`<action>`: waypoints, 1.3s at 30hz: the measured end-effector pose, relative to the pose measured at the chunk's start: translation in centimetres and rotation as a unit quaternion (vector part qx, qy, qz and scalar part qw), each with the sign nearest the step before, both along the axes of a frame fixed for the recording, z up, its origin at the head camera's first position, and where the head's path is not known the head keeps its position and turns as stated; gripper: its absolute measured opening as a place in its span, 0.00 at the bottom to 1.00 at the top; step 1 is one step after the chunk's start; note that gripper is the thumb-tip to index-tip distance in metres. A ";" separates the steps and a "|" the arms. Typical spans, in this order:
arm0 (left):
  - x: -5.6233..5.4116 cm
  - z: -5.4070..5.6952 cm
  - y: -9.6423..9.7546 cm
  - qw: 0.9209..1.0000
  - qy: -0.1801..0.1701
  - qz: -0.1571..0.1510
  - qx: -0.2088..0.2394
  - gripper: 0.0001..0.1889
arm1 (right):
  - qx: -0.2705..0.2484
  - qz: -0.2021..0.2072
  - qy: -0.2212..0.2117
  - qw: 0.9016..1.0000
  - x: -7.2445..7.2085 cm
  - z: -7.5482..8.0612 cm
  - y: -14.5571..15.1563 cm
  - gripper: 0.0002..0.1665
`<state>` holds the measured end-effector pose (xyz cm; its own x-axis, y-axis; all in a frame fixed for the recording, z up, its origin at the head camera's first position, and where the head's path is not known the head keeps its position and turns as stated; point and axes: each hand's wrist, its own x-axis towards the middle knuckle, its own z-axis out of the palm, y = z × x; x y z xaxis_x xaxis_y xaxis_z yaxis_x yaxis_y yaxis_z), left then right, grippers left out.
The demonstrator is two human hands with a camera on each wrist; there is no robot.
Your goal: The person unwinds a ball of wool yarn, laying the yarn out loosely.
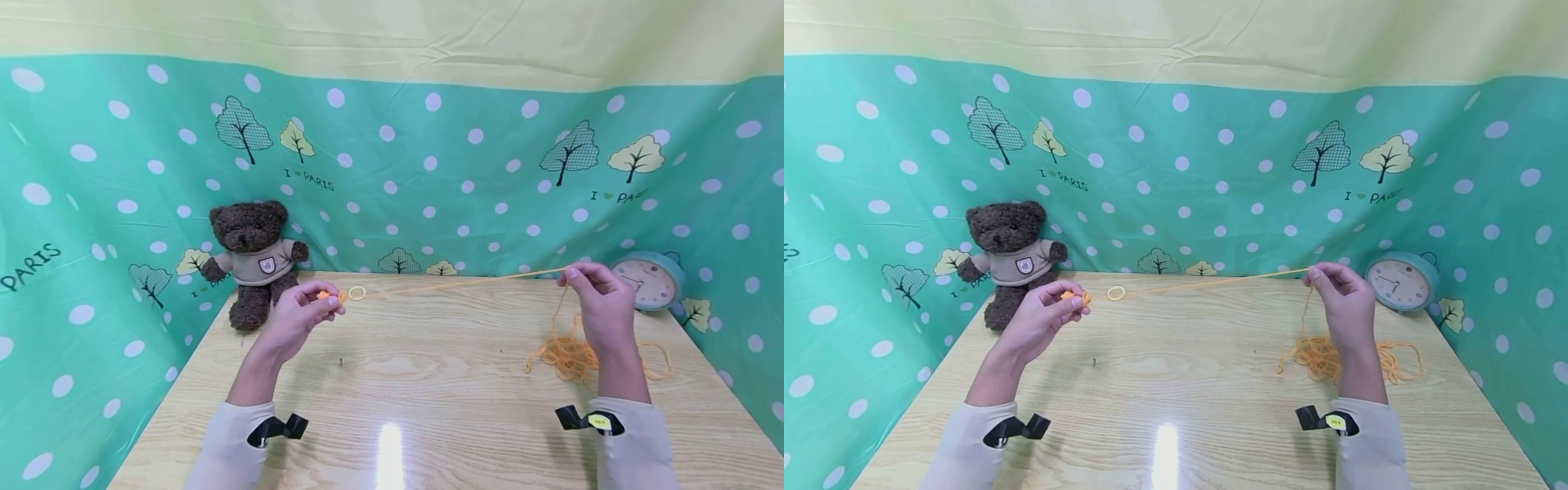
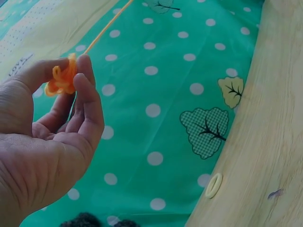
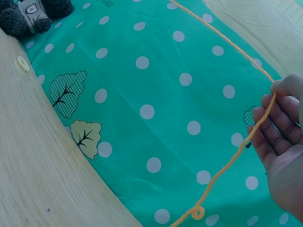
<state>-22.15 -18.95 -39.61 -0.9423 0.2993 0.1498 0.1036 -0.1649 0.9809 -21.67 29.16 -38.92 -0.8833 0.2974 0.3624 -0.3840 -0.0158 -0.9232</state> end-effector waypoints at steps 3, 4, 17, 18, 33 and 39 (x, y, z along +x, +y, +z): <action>0.0 0.1 0.0 1.000 0.000 0.015 -0.012 0.05 | -0.003 -0.008 -0.008 1.000 0.1 0.1 0.2 0.17; 0.0 0.1 0.0 1.000 0.000 0.021 -0.016 0.04 | -0.005 -0.009 -0.008 1.000 0.1 0.2 0.3 0.17; 0.0 0.0 -0.6 0.998 0.038 -0.004 -0.057 0.13 | -0.022 -0.012 0.011 1.000 0.0 0.2 0.4 0.19; 0.0 0.0 -0.7 0.997 0.041 -0.007 -0.057 0.12 | -0.024 -0.011 0.011 1.000 0.1 0.2 0.5 0.18; -0.1 0.0 -0.7 0.999 0.034 0.019 -0.033 0.10 | -0.021 -0.044 -0.018 0.999 0.6 0.3 2.7 0.16; 0.0 0.1 -0.8 0.998 0.037 0.035 -0.048 0.10 | -0.027 -0.041 0.017 0.999 0.8 0.2 3.6 0.14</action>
<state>-22.17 -19.74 -39.55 -0.9489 0.2497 0.1932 0.1836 -0.0614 0.9811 -20.87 32.73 -38.70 -0.8431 0.3876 0.3727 -0.4167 -0.0331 -0.9084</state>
